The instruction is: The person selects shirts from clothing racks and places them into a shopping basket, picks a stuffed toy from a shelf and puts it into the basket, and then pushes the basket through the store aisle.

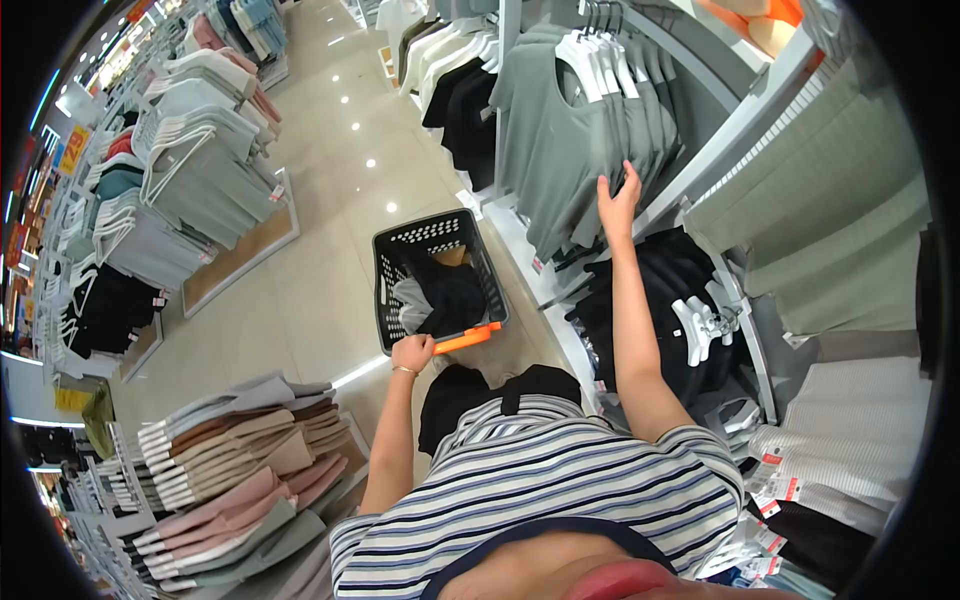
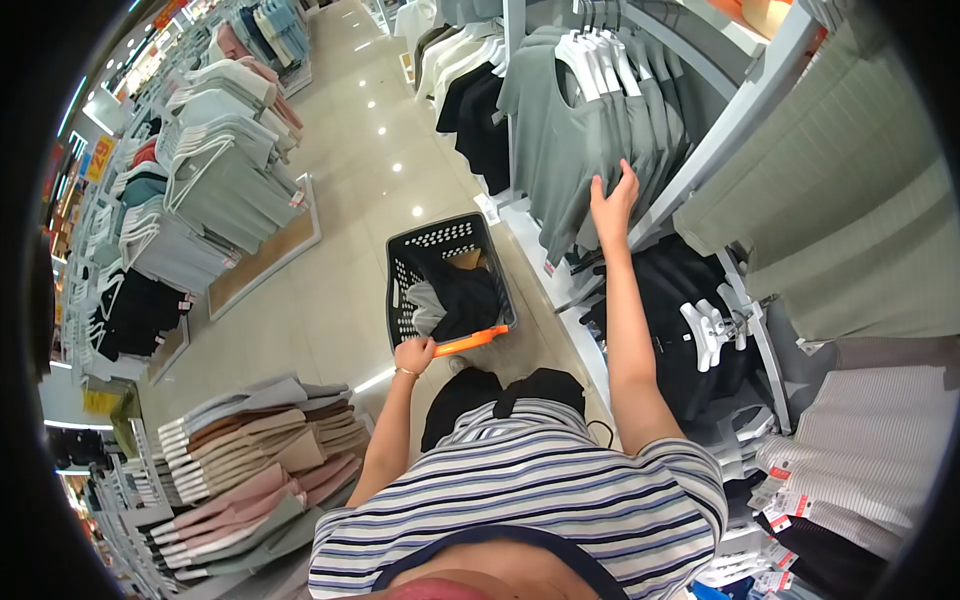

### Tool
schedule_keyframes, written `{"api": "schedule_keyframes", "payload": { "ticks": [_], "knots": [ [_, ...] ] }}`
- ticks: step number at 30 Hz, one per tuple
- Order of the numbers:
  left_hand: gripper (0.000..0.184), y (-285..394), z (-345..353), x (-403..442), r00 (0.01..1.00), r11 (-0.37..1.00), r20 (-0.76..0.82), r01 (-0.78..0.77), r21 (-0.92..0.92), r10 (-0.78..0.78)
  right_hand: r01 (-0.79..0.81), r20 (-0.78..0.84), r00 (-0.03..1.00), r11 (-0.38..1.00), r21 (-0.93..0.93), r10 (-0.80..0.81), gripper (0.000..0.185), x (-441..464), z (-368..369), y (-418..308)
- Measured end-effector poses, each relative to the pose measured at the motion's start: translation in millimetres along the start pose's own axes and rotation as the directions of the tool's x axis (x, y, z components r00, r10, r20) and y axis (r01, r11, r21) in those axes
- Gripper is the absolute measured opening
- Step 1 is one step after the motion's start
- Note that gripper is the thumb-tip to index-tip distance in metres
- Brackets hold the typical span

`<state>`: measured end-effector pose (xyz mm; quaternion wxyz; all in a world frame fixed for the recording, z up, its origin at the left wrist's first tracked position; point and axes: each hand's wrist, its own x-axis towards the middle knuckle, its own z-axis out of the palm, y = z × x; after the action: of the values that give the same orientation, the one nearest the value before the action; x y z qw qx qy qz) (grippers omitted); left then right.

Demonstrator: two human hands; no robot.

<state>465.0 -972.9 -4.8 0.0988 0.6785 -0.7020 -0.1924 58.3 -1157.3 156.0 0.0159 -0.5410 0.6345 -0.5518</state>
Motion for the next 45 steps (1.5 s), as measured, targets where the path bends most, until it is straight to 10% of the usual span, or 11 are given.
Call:
{"api": "schedule_keyframes", "payload": {
  "ticks": [11,21,29,34,38,41,45],
  "knots": [
    [0.041,-30,-10,77,0.997,0.997,0.027,-0.075,0.008,0.075,-0.272,0.001,0.962,0.956,-0.111,0.273,0.078,33,75,-16],
    [0.038,-39,-13,103,0.988,0.987,-0.021,-0.154,0.045,0.155,-0.620,0.425,0.782,0.501,0.604,0.456,0.062,65,99,-46],
    [0.038,-41,-10,112,0.996,0.994,0.007,-0.092,0.059,0.092,-0.654,0.533,0.745,0.284,0.701,0.401,0.045,86,102,-78],
    [0.035,-30,-25,124,0.995,1.000,0.098,-0.004,-0.008,0.005,-0.431,0.456,0.877,0.667,0.607,0.151,0.045,79,109,-110],
    [0.027,1,-34,157,0.990,0.538,0.141,0.116,-0.835,0.005,-0.166,0.421,0.907,0.921,0.352,0.003,0.049,30,136,-148],
    [0.039,85,-136,177,0.978,0.277,0.127,0.077,-0.958,0.166,-0.179,0.536,0.837,0.981,0.075,0.112,0.054,-24,144,-182],
    [0.073,104,-210,182,0.916,0.002,-0.077,-0.085,-0.996,0.395,0.010,0.646,0.750,0.979,0.205,-0.143,0.058,-51,145,-194]
  ]
}}
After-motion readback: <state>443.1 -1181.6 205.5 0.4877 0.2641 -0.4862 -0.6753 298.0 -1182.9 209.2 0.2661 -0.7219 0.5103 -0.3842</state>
